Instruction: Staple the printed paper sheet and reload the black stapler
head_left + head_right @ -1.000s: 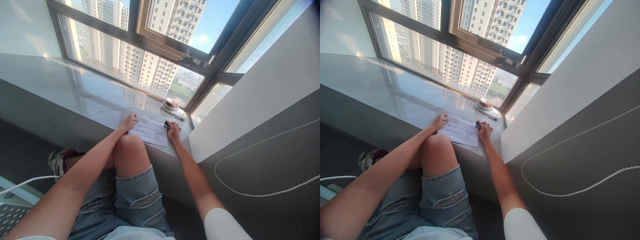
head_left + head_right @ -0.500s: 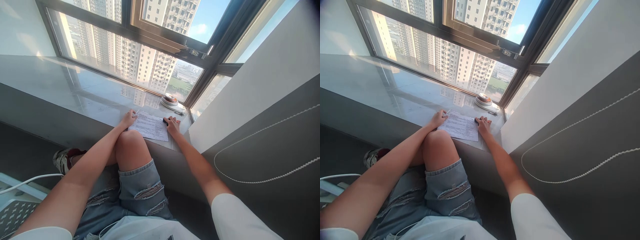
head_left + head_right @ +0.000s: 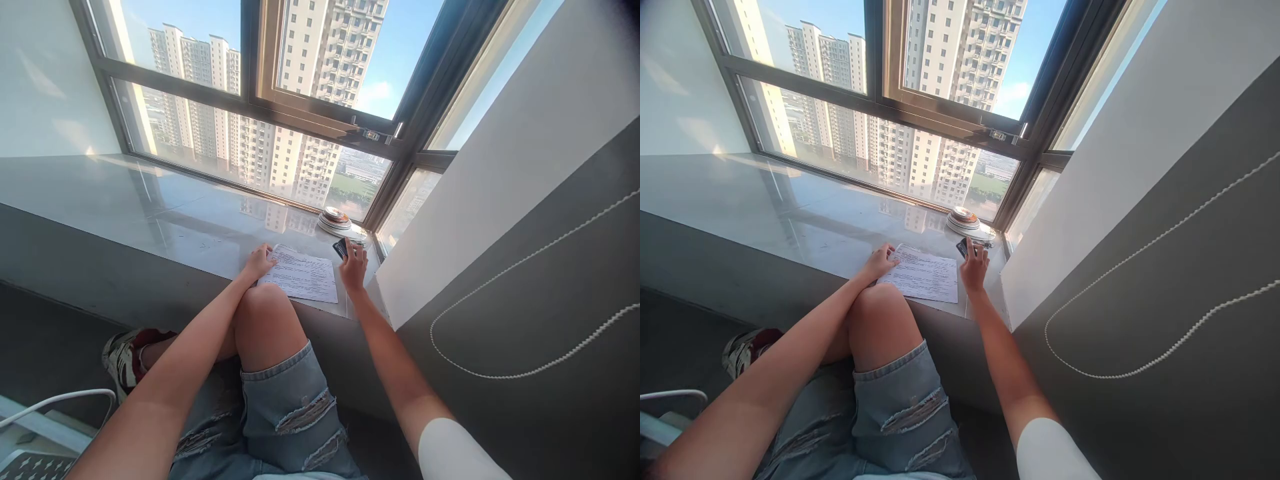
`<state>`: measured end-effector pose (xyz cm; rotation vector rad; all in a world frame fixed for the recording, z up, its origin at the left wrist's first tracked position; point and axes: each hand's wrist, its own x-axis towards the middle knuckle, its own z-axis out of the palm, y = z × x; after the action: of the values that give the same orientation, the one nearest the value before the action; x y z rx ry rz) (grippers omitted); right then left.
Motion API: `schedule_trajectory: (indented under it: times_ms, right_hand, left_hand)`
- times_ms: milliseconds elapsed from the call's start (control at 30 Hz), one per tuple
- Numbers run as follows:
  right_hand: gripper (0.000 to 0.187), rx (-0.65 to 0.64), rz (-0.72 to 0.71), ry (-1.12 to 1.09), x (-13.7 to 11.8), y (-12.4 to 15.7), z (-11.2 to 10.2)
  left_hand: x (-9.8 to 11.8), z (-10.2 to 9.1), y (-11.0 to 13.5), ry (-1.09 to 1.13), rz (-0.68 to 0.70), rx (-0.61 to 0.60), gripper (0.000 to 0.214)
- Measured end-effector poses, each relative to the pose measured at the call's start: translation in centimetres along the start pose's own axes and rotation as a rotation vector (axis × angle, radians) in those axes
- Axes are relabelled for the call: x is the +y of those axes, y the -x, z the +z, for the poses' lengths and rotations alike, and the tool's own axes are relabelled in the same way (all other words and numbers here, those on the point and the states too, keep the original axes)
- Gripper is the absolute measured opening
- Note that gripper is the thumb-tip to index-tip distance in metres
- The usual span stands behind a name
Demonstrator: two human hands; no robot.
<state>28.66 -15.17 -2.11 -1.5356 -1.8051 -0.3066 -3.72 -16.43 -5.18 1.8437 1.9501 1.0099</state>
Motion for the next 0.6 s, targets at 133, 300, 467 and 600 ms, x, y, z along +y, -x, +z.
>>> schedule_trajectory:
  times_ms: [133,300,467,600]
  right_hand:
    - [0.064,-0.198,0.03,-0.264,-4.9,1.3,1.2]
    - [0.065,-0.257,-0.042,-0.275,-8.3,3.3,1.8]
    - [0.064,-0.231,0.044,-0.291,-4.5,4.9,-0.1]
    - [0.06,-0.174,0.05,-0.25,-1.1,5.6,-1.6]
  left_hand:
    - [-0.1,0.0,-0.1,0.012,-0.032,0.03,0.041]
    - [-0.2,-0.1,-0.2,0.098,-0.061,0.067,0.028]
    - [-0.4,0.1,-0.5,0.198,-0.09,0.117,0.014]
    - [-0.5,0.3,-0.7,0.226,-0.074,0.12,0.01]
